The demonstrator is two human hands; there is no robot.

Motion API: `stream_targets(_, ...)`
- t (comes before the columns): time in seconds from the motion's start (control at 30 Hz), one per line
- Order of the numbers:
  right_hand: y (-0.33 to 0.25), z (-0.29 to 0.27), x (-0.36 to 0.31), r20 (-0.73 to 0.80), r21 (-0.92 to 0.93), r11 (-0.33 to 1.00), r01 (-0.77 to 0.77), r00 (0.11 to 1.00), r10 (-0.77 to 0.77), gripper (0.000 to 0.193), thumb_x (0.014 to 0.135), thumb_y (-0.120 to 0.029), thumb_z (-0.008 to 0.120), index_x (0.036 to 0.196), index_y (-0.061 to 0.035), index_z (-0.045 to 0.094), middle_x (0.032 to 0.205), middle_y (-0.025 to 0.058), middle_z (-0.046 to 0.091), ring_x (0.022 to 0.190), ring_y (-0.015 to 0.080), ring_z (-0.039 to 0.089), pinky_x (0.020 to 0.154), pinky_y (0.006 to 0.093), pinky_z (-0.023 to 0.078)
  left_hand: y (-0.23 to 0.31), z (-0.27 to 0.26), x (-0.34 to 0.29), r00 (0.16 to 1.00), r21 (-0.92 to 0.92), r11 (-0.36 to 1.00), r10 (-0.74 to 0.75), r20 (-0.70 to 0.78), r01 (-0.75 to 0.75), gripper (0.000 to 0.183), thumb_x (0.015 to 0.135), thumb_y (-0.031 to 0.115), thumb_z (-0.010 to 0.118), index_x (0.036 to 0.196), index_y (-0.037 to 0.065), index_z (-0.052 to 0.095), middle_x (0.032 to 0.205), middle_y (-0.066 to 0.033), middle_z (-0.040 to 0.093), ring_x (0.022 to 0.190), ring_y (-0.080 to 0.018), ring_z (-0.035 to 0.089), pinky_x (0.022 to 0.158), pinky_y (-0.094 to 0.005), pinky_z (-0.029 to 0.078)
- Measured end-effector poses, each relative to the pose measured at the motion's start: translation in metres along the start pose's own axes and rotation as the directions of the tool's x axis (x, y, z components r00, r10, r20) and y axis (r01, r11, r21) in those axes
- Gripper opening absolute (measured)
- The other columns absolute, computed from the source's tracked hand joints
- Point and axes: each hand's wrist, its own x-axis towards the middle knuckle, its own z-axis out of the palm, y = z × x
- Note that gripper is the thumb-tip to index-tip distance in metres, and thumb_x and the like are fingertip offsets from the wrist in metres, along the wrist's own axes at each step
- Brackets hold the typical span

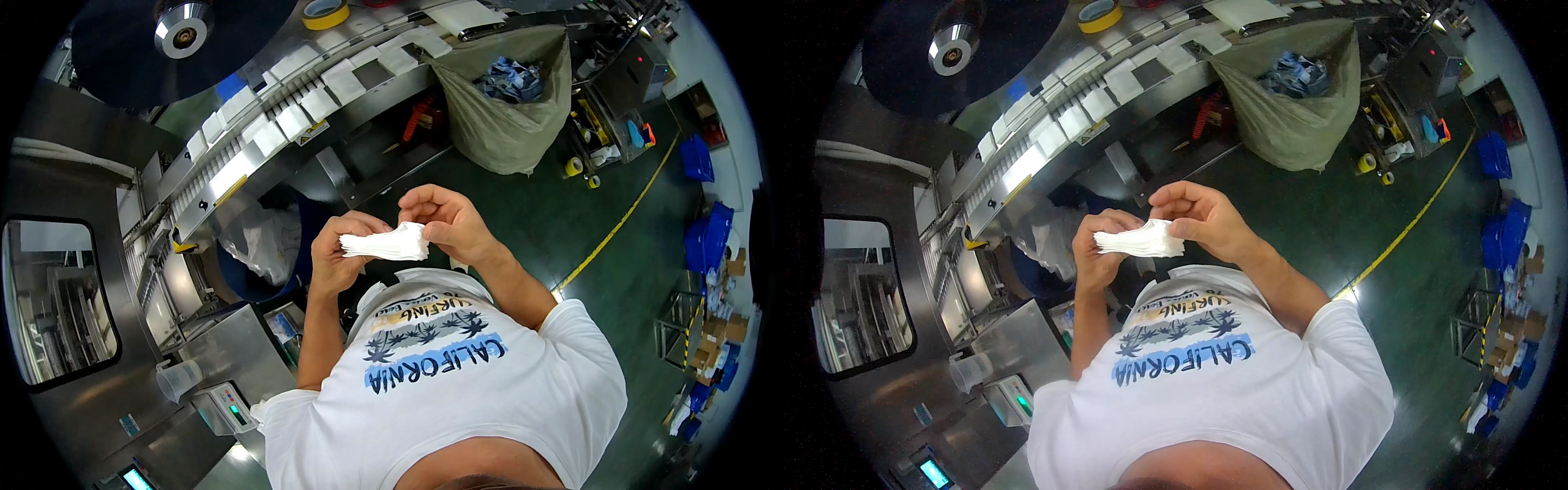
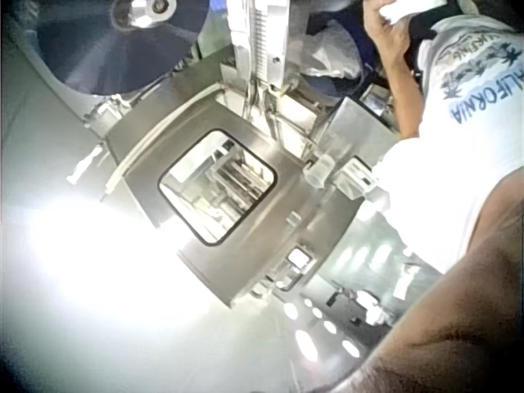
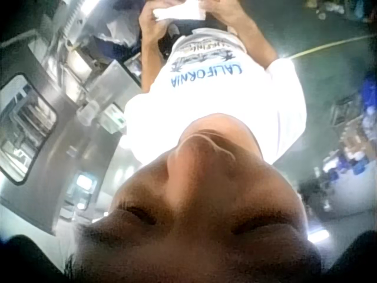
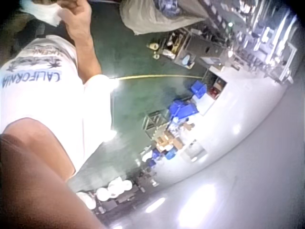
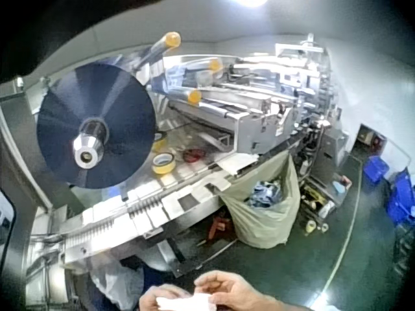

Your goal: The person picks up white tissues from a conveyor belt and folds them by hand. They repeatedly grab tissues, fold them into smaller squares, and place them on a metal table or back onto the belt.

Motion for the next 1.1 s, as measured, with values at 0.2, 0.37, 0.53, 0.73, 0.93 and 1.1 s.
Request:
stream_targets(0.2, 0.005, -0.003, -0.004, -0.012, -0.168, 0.984, 0.065, 0.998, -0.068, 0.029, 0.093, -0.011, 0.079, 0.117, 0.0019, 0.070, 0.103, 0.0125, 0.076, 0.091, 0.0170, 0.073, 0.083, 0.0293, 0.059, -0.001, -0.002, -0.004, 0.999, -0.169, 0.985, 0.032, 0.044, -0.024, 0.031, 0.084, 0.005, 0.085, 0.106, 0.006, 0.062, 0.103, -0.0175, 0.074, 0.097, -0.0243, 0.072, 0.084, -0.0340, 0.059)
stream_targets(0.37, 0.004, 0.014, -0.007, -0.152, -0.381, 0.917, 0.120, 0.970, -0.190, 0.019, 0.094, -0.006, 0.076, 0.111, 0.0018, 0.073, 0.098, 0.0101, 0.076, 0.088, 0.0127, 0.071, 0.081, 0.0263, 0.057, -0.006, -0.004, -0.005, 0.999, -0.189, 0.982, 0.017, 0.042, -0.009, 0.032, 0.083, 0.005, 0.085, 0.105, 0.006, 0.062, 0.103, -0.0172, 0.073, 0.095, -0.0240, 0.072, 0.083, -0.0341, 0.059)
stream_targets(0.53, -0.012, 0.028, -0.019, -0.069, -0.684, 0.673, 0.282, 0.893, -0.444, 0.019, 0.094, -0.004, 0.070, 0.112, 0.0025, 0.073, 0.097, 0.0109, 0.075, 0.084, 0.0121, 0.070, 0.074, 0.0259, 0.056, -0.004, 0.001, 0.005, 0.995, -0.110, 0.990, -0.088, -0.044, 0.083, 0.039, 0.081, 0.004, 0.087, 0.107, 0.003, 0.059, 0.105, -0.0185, 0.071, 0.096, -0.0236, 0.069, 0.082, -0.0344, 0.058)
stream_targets(0.73, -0.023, 0.032, -0.018, 0.148, -0.912, 0.266, 0.313, 0.855, -0.497, 0.066, 0.085, -0.020, 0.085, 0.139, 0.0034, 0.056, 0.117, 0.0182, 0.068, 0.100, 0.0279, 0.069, 0.086, 0.0349, 0.056, -0.003, 0.015, 0.012, 0.921, -0.027, 0.970, -0.237, -0.309, 0.240, 0.041, 0.089, 0.010, 0.085, 0.119, 0.003, 0.057, 0.113, -0.0083, 0.068, 0.100, -0.0135, 0.066, 0.086, -0.0267, 0.054)
stream_targets(0.93, 0.006, 0.025, 0.002, 0.062, -0.979, 0.123, 0.165, 0.805, -0.590, 0.062, 0.088, -0.016, 0.083, 0.141, 0.0020, 0.055, 0.125, 0.0199, 0.066, 0.107, 0.0300, 0.070, 0.089, 0.0358, 0.057, -0.007, 0.027, 0.025, 0.880, 0.084, 0.954, -0.229, -0.417, 0.288, 0.038, 0.092, 0.009, 0.082, 0.120, 0.001, 0.058, 0.107, -0.0043, 0.066, 0.098, -0.0111, 0.065, 0.085, -0.0249, 0.053)
stream_targets(1.1, 0.004, 0.020, 0.008, -0.135, -0.847, 0.498, 0.187, 0.829, -0.542, 0.055, 0.088, -0.005, 0.082, 0.137, 0.0008, 0.059, 0.121, 0.0129, 0.071, 0.104, 0.0152, 0.069, 0.089, 0.0311, 0.058, 0.000, 0.028, 0.028, 0.862, 0.083, 0.947, -0.243, -0.444, 0.310, 0.034, 0.090, 0.004, 0.081, 0.115, 0.002, 0.059, 0.102, -0.0020, 0.065, 0.092, -0.0095, 0.063, 0.081, -0.0244, 0.052)
